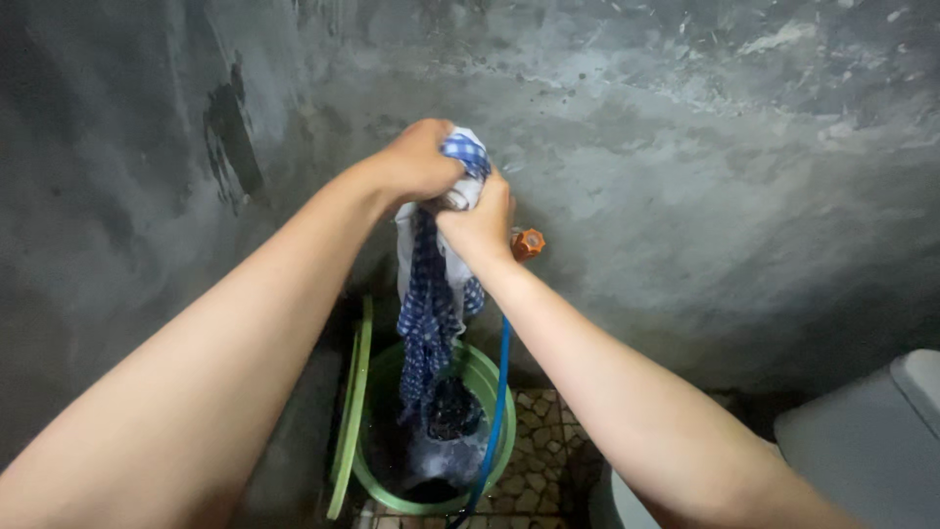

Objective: The person wrings out wet clothes over a bucket by hand, transfers them into a top-loading washing machine, and repeats the process with a blue checkered cloth and multiple dark garments.

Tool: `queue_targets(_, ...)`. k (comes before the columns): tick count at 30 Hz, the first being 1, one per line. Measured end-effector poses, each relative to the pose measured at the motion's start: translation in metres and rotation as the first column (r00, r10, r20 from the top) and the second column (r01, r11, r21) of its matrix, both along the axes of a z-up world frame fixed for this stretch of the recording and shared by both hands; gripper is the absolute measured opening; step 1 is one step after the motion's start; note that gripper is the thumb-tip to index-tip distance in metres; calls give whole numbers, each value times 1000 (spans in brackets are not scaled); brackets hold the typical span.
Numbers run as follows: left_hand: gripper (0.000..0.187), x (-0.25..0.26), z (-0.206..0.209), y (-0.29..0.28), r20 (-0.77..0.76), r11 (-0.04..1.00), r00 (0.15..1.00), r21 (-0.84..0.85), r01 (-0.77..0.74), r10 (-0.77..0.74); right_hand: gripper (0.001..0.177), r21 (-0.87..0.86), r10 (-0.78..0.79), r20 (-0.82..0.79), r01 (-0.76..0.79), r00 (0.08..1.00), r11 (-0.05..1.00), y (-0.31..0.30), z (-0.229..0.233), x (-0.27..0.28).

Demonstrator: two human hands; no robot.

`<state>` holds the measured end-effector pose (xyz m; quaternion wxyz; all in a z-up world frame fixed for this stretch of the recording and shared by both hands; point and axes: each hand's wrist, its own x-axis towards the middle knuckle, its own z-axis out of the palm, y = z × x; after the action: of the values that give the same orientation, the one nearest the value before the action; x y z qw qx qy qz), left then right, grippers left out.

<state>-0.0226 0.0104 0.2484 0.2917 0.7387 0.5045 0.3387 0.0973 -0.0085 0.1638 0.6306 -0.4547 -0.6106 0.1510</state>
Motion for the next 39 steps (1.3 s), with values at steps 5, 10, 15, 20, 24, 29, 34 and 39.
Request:
queue_targets(5,94,-39,-14,-1,252,988,956,73,135,-149,59,-75,95,-233,-116,968,990,23,22,6)
queue_targets(10,161,-26,-79,-24,96,998,994,25,-57,54,57,-140,-148,-110,132,983,981,23,55,7)
queue_targets(15,173,20,-120,-67,349,912,903,230,-341,250,53,-84,-9,-448,-33,894,996,30,104,4)
queue_targets(20,167,47,-116,-88,236,825,796,-55,-563,558,43,-29,122,-692,-196,712,980,38,144,17)
queue_targets(24,123,62,-136,-34,121,662,652,-188,-726,749,41,8,162,-799,-258,579,966,38,153,41)
queue_targets(29,66,45,-151,17,362,680,583,-271,-681,728,43,-91,45,-876,-256,480,962,27,126,98)
queue_targets(34,49,43,-124,8,596,697,398,-434,-571,697,40,-249,-106,-919,-352,379,902,43,26,142)
queue_targets(39,36,48,-95,1,755,765,253,-463,-446,605,36,-330,18,-905,-726,426,604,54,-76,148)
